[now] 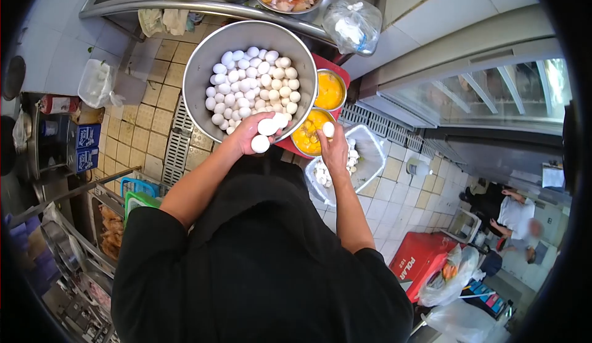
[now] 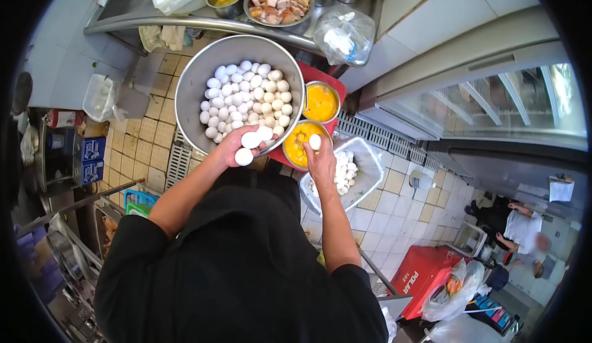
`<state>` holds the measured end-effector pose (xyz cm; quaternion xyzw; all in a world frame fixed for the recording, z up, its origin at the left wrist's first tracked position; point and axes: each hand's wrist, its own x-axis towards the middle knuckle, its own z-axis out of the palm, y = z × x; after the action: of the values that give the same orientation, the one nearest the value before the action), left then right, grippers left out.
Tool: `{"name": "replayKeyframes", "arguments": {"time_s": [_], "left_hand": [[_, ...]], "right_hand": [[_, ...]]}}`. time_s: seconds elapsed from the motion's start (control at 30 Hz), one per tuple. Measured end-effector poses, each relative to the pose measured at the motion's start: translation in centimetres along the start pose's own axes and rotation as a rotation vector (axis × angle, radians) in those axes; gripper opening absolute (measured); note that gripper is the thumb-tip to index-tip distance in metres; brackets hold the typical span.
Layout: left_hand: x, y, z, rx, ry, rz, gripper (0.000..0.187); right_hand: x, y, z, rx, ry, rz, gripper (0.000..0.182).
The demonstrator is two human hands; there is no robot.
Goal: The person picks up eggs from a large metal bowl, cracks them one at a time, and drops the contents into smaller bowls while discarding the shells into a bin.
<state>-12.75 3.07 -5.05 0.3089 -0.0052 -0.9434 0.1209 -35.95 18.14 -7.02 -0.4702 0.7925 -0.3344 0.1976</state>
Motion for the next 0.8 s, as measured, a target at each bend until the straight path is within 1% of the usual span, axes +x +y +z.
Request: {"name": "replayKeyframes", "arguments": {"time_s": [0.03, 0.13, 0.17, 0.27, 0.4, 0.47, 0.5, 0.6, 0.63, 0.67, 0.7, 0.8], "left_hand": [[0.2, -0.2, 0.1, -0.001, 0.005, -0.016, 0.040], [0.6, -0.5, 0.1, 0.065, -0.004, 0.038, 0.043], [0.7, -0.6, 0.2, 0.029, 0.033, 0.017, 0.042], [0.5, -0.6, 0.8, 0.055, 0.070, 0.038, 0.041], [0.6, -0.8, 1.1, 0.193, 0.172, 0.088, 0.039], [0.4, -0.8, 1.8, 0.303, 0.195, 0.075, 0.039], [0.2, -0.7, 2.4, 0.396, 0.181, 0.068, 0.038], [0.1, -0.8, 4.3, 0.599, 0.191, 0.053, 0.037], [0.5, -0.8, 4.1, 0.644, 0.158, 0.042, 0.038], [0.6, -0.9, 4.5, 0.675, 0.150, 0.018, 0.039], [0.6, -0.9, 5.2, 0.709, 0.140, -0.003, 0.039], [1.0, -0.5, 5.8, 0.882, 0.118, -0.044, 0.039]], "right_hand": [[-0.1, 0.0, -0.2, -0.054, 0.007, -0.021, 0.049], [0.0, -0.5, -0.8, -0.019, 0.049, -0.029, 0.049], [-0.1, -0.8, -1.1, -0.020, 0.039, -0.026, 0.048], [-0.5, -2.3, -2.7, 0.000, 0.090, -0.053, 0.048], [-2.9, -1.5, -4.9, -0.005, 0.226, 0.036, 0.051], [-4.1, 2.5, -5.1, -0.137, 0.156, 0.148, 0.054], [-4.5, 3.2, -5.8, -0.371, 0.049, 0.101, 0.061], [-4.2, 4.1, -4.6, -0.222, 0.074, 0.049, 0.069], [-2.6, 1.1, -4.9, 0.093, -0.027, 0.072, 0.071], [-2.0, -2.1, -5.0, 0.339, -0.136, 0.146, 0.066], [-1.3, -3.8, -4.2, 0.479, -0.271, 0.136, 0.064], [1.1, -6.5, -2.6, 0.120, -0.358, -0.343, 0.058]]}}
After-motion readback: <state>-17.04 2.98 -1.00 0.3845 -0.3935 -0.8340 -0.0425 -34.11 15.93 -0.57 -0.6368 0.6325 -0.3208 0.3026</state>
